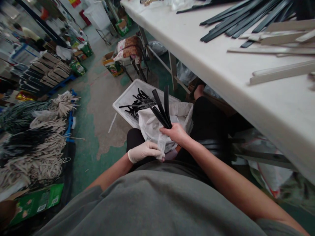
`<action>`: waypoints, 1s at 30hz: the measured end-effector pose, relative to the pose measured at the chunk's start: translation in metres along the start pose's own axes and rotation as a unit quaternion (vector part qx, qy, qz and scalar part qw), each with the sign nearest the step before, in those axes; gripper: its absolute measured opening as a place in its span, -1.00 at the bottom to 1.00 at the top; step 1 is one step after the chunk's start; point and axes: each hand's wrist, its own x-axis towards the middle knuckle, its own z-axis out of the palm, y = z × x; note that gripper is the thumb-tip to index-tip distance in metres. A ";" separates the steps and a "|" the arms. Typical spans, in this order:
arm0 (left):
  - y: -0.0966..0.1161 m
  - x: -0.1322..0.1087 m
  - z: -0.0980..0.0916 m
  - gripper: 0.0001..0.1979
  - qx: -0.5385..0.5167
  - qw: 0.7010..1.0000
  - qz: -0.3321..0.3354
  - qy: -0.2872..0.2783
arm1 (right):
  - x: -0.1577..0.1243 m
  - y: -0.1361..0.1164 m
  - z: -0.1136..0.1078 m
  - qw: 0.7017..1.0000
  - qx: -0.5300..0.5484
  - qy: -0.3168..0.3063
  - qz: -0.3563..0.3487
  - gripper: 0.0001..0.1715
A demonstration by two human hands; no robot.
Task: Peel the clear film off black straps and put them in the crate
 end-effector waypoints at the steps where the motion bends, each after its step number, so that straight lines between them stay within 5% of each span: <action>1: 0.004 -0.002 -0.011 -0.73 -0.006 1.000 -0.006 -0.024 | 0.000 0.003 -0.001 1.000 -0.009 -0.014 0.002 -0.64; 2: 0.011 -0.005 -0.026 -0.74 -0.022 1.000 0.005 -0.010 | -0.001 0.004 -0.002 0.999 -0.017 -0.033 0.002 -0.61; 4: 0.029 -0.020 -0.072 -0.79 -0.082 0.985 0.077 0.133 | -0.006 0.005 -0.008 0.997 -0.025 -0.079 -0.009 -0.48; 7: 0.066 -0.069 -0.160 -0.66 -0.225 0.838 0.279 0.411 | -0.016 0.006 -0.018 0.989 -0.037 -0.140 -0.030 -0.28; 9: 0.086 -0.114 -0.209 -0.61 -0.270 0.731 0.395 0.486 | -0.021 0.009 -0.022 0.987 -0.042 -0.151 -0.032 -0.27; 12: 0.088 -0.159 -0.236 -0.59 -0.269 0.662 0.454 0.532 | -0.022 0.018 -0.023 0.990 -0.026 -0.139 0.000 -0.39; 14: 0.069 -0.155 -0.222 -0.61 -0.306 0.657 0.440 0.530 | -0.020 0.024 -0.021 0.990 -0.002 -0.142 0.023 -0.44; 17: 0.019 -0.104 -0.169 -0.66 -0.396 0.684 0.331 0.515 | -0.019 0.025 -0.016 0.986 0.039 -0.158 0.043 -0.42; 20: -0.030 -0.042 -0.107 -0.75 -0.490 0.737 0.179 0.430 | -0.023 0.015 -0.013 0.984 0.016 -0.158 0.076 -0.37; 23: -0.056 -0.005 -0.063 -0.79 -0.555 0.740 0.117 0.362 | -0.031 0.005 -0.013 0.988 -0.043 -0.124 0.083 -0.44; 30: -0.062 0.000 -0.042 -0.83 -0.559 0.752 0.096 0.336 | -0.041 0.002 -0.010 0.982 -0.153 -0.106 0.043 -0.47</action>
